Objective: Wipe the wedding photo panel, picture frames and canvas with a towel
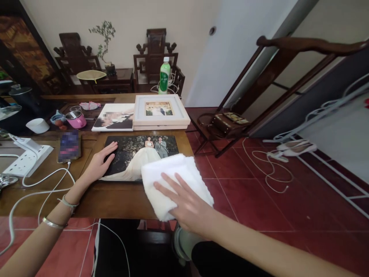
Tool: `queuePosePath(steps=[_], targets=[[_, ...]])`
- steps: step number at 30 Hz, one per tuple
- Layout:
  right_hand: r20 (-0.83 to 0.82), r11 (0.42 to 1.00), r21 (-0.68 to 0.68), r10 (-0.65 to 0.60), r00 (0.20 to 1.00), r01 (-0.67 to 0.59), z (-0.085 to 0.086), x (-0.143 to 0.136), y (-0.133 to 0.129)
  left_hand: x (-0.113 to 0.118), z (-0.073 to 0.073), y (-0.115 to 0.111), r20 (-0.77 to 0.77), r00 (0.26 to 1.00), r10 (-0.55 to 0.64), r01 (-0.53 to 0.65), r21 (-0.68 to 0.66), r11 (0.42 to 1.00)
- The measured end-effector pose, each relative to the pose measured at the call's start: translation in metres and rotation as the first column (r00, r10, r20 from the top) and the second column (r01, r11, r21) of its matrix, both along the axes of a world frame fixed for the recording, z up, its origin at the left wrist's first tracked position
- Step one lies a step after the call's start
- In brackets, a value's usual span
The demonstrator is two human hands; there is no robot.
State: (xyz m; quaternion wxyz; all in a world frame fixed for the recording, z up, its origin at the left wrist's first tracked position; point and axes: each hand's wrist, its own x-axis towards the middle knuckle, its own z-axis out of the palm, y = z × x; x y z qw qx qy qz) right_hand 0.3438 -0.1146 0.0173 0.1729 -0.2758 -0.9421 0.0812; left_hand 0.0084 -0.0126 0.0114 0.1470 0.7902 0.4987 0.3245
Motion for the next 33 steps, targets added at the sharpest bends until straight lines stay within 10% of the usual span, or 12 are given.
queuePosePath(steps=[15,22,33], targets=[[0.271,0.975,-0.018,-0.207,0.94,0.22,0.043,0.009,0.177,-0.001,0.001,0.0,-0.027,1.0,-0.007,0.007,-0.002,1.0],[0.165,0.957,-0.076,-0.264,0.95,0.279,0.029,0.002,0.11,0.0,0.0,0.0,-0.012,1.0,-0.002,0.002,0.008,1.0],[0.101,0.996,-0.086,0.032,0.994,-0.024,0.016,0.008,-0.003,-0.002,-0.005,0.002,0.01,1.0,-0.006,0.006,0.011,1.0]])
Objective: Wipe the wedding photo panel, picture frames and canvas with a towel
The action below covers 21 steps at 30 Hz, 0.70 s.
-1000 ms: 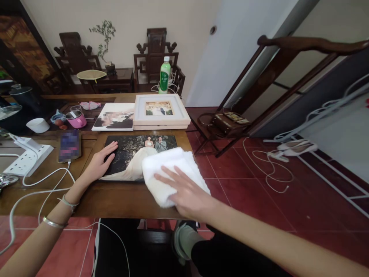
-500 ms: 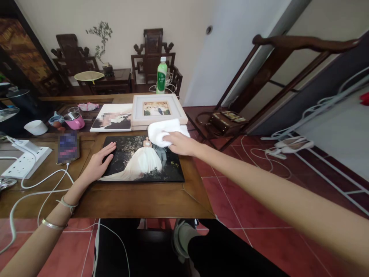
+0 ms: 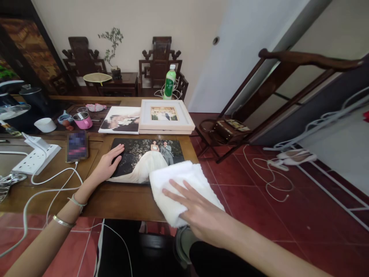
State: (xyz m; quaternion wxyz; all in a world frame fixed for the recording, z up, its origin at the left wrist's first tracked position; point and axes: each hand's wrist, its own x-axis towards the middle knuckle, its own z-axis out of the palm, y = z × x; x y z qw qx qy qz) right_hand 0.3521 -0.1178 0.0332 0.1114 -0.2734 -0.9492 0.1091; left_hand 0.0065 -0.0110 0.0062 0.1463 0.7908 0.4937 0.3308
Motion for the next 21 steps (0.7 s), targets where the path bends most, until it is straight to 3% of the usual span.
queuePosePath(steps=[4,8,13,16,21], targets=[[0.017,1.0,0.005,-0.016,1.0,0.016,0.003,-0.007,0.02,-0.002,-0.002,0.0,-0.015,1.0,-0.007,0.008,0.008,1.0],[0.089,0.99,-0.034,-0.135,0.987,0.138,0.015,-0.015,0.08,-0.003,-0.002,-0.001,-0.041,0.999,-0.002,0.002,-0.017,1.0],[0.209,0.95,0.039,-0.31,0.927,0.309,0.028,-0.029,0.148,-0.002,-0.003,-0.001,-0.05,0.999,0.013,-0.015,-0.038,0.999],[0.2,0.947,0.041,-0.319,0.926,0.318,0.028,-0.038,0.149,-0.003,-0.003,0.0,-0.056,0.998,0.015,-0.017,-0.033,0.999],[0.187,0.959,0.04,-0.284,0.94,0.281,0.025,-0.05,0.093,-0.004,-0.003,0.002,-0.057,0.998,0.008,-0.009,-0.018,1.0]])
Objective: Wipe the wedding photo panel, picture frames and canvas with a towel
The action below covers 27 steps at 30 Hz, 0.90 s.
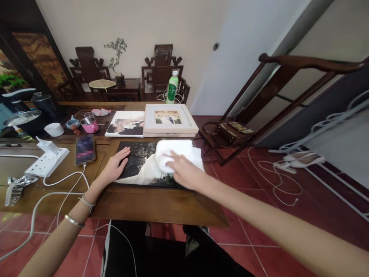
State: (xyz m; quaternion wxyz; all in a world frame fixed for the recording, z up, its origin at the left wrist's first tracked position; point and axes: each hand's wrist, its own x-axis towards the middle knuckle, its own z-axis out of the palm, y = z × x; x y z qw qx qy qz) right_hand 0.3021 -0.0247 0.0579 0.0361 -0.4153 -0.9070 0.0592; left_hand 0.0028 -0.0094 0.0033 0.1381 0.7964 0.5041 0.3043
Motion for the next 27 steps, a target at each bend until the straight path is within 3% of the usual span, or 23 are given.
queuePosePath(steps=[6,10,13,18,21,24,27], targets=[[-0.005,0.984,-0.045,0.17,0.985,-0.17,-0.004,-0.009,-0.066,0.0,0.001,0.001,0.016,1.0,-0.016,0.016,0.031,0.999],[-0.035,0.967,-0.025,0.254,0.966,-0.255,-0.01,-0.017,-0.08,0.0,0.002,0.001,0.016,1.0,-0.022,0.021,0.025,0.999],[-0.058,0.966,-0.036,0.255,0.965,-0.257,-0.008,-0.02,-0.057,0.001,0.003,0.0,0.003,1.0,-0.031,0.031,0.027,0.999],[0.003,0.982,-0.085,0.172,0.985,-0.171,0.01,-0.02,0.036,0.002,0.004,-0.001,0.01,1.0,-0.024,0.024,0.016,1.0],[0.019,0.99,-0.08,0.114,0.993,-0.113,0.016,-0.023,0.071,0.003,0.005,-0.002,0.025,0.999,-0.022,0.021,0.01,1.0],[0.006,0.997,-0.023,0.073,0.997,-0.073,0.01,-0.025,0.067,0.003,0.007,-0.002,0.035,0.999,-0.015,0.015,0.003,1.0],[-0.022,0.997,0.023,0.069,0.997,-0.069,0.001,-0.027,0.033,0.003,0.009,-0.001,0.025,1.0,-0.012,0.012,0.002,1.0]])
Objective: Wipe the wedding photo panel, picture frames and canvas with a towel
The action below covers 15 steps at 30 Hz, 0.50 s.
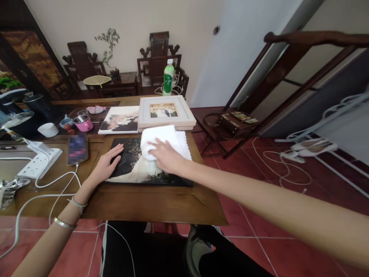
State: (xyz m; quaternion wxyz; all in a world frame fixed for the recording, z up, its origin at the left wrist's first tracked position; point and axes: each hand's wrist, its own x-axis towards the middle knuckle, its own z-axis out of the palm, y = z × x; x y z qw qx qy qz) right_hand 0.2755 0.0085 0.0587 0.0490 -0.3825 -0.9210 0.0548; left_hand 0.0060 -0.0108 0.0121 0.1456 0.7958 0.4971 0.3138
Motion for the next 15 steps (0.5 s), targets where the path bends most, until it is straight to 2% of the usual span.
queuePosePath(steps=[6,9,12,15], targets=[[-0.002,0.992,-0.09,0.094,0.996,-0.094,-0.009,0.002,-0.091,0.0,0.0,0.002,-0.018,1.0,-0.004,0.004,-0.004,1.0],[0.005,0.976,-0.121,0.184,0.983,-0.182,-0.009,0.004,-0.122,0.0,-0.001,0.002,-0.016,1.0,-0.007,0.007,-0.003,1.0],[-0.002,0.966,-0.122,0.229,0.973,-0.228,-0.007,0.005,-0.129,-0.001,0.0,0.002,-0.01,1.0,-0.012,0.012,-0.001,1.0],[-0.016,0.974,-0.117,0.192,0.981,-0.192,-0.001,0.004,-0.109,-0.001,0.0,0.002,-0.004,1.0,-0.015,0.015,-0.003,1.0]])
